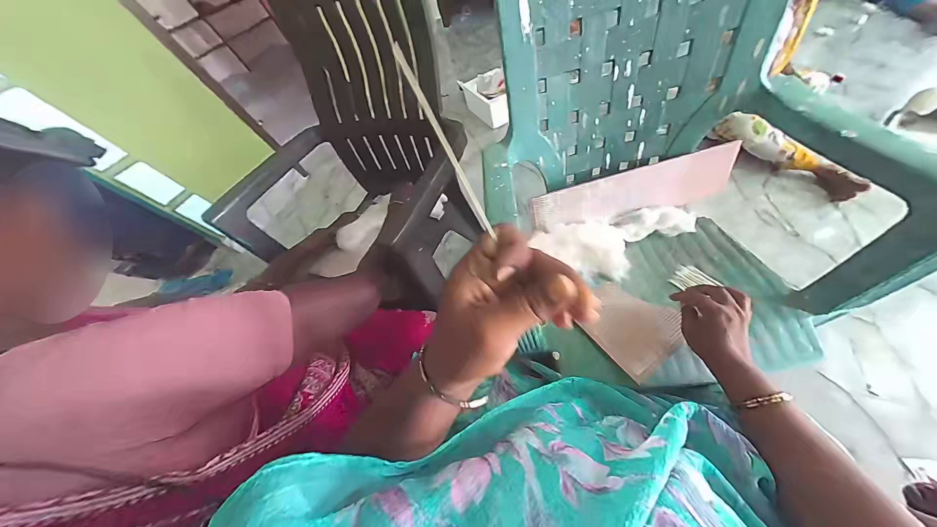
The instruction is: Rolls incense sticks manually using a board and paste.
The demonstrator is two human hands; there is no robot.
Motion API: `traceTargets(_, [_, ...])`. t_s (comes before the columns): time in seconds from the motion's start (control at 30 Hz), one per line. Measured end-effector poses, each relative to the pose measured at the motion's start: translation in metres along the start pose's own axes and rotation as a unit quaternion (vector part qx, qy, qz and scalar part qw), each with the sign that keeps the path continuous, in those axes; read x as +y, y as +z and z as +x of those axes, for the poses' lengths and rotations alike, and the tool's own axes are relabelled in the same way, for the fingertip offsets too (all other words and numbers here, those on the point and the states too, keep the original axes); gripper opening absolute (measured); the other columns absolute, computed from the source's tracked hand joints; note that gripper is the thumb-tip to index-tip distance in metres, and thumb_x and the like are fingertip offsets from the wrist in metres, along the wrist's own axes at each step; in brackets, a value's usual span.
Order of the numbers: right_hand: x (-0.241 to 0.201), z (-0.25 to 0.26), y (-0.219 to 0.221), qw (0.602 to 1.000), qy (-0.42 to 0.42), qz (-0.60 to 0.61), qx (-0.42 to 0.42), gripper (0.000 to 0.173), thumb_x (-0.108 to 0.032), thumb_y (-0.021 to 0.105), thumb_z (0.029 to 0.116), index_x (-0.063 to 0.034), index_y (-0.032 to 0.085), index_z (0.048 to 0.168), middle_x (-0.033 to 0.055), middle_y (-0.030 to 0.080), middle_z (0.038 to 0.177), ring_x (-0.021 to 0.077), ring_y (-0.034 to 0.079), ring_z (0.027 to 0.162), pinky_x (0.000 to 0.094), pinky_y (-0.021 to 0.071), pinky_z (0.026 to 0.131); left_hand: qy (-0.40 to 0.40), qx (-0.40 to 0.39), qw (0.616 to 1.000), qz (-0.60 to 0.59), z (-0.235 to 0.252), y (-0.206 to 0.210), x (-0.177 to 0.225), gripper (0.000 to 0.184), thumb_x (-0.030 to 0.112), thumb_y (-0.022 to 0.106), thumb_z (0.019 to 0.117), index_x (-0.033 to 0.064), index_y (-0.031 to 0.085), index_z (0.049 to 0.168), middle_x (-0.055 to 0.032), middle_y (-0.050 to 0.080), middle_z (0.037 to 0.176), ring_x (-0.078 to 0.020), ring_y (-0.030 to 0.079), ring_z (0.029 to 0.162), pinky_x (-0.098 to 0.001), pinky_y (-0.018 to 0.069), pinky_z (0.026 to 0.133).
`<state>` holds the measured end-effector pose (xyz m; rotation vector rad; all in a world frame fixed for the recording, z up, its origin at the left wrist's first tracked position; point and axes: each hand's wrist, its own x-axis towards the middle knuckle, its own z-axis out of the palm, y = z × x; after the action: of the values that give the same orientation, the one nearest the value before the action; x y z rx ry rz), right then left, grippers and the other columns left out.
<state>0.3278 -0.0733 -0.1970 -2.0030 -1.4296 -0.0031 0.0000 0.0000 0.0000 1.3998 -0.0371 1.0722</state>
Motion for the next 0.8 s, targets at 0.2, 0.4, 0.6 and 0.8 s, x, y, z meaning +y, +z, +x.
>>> traceTargets(0.2, [-0.036,0.044,0.026,0.990,-0.108,0.018,-0.089,0.016,-0.010,0.070,0.0939,-0.0046,0.078,0.107,0.0226,0.070,0.115,0.0486,0.058,0.120,0.0681,0.0437,0.099,-0.067,0.128,0.988,0.045,0.022,-0.042,-0.051,0.030,-0.006,0.067,0.0909,0.0195,0.052,0.094,0.0034,0.071,0.081,-0.0088,0.072,0.073,-0.0246,0.0616,0.072])
traceTargets(0.4, [-0.077,0.091,0.083,0.978,-0.114,0.038,-0.173,0.033,-0.027,0.077,0.0921,-0.0026,0.073,0.115,0.0206,0.071,0.114,0.0391,0.067,0.109,0.0575,0.0528,0.096,-0.120,0.120,0.985,0.015,0.028,-0.051,-0.059,0.031,-0.004,0.069,0.0892,0.0195,0.050,0.095,0.0035,0.067,0.086,-0.0080,0.068,0.079,-0.0260,0.0598,0.077])
traceTargets(0.6, [-0.106,0.108,0.114,0.963,-0.009,-0.045,-0.266,0.031,-0.030,0.072,0.0960,-0.0016,0.072,0.107,0.0225,0.071,0.103,0.0435,0.068,0.104,0.0627,0.0521,0.087,-0.109,0.095,0.990,0.002,0.025,-0.052,-0.062,0.036,-0.009,0.069,0.0884,0.0176,0.047,0.099,0.0020,0.068,0.090,-0.0065,0.069,0.081,-0.0229,0.0600,0.078])
traceTargets(0.8, [-0.117,0.088,0.102,0.973,-0.031,-0.045,-0.222,0.020,-0.012,0.059,0.1006,-0.0005,0.074,0.095,0.0215,0.073,0.097,0.0419,0.069,0.101,0.0602,0.0523,0.088,-0.110,0.099,0.989,0.009,0.025,-0.053,-0.061,0.035,-0.009,0.066,0.0877,0.0177,0.046,0.097,0.0024,0.067,0.090,-0.0070,0.068,0.081,-0.0244,0.0595,0.078])
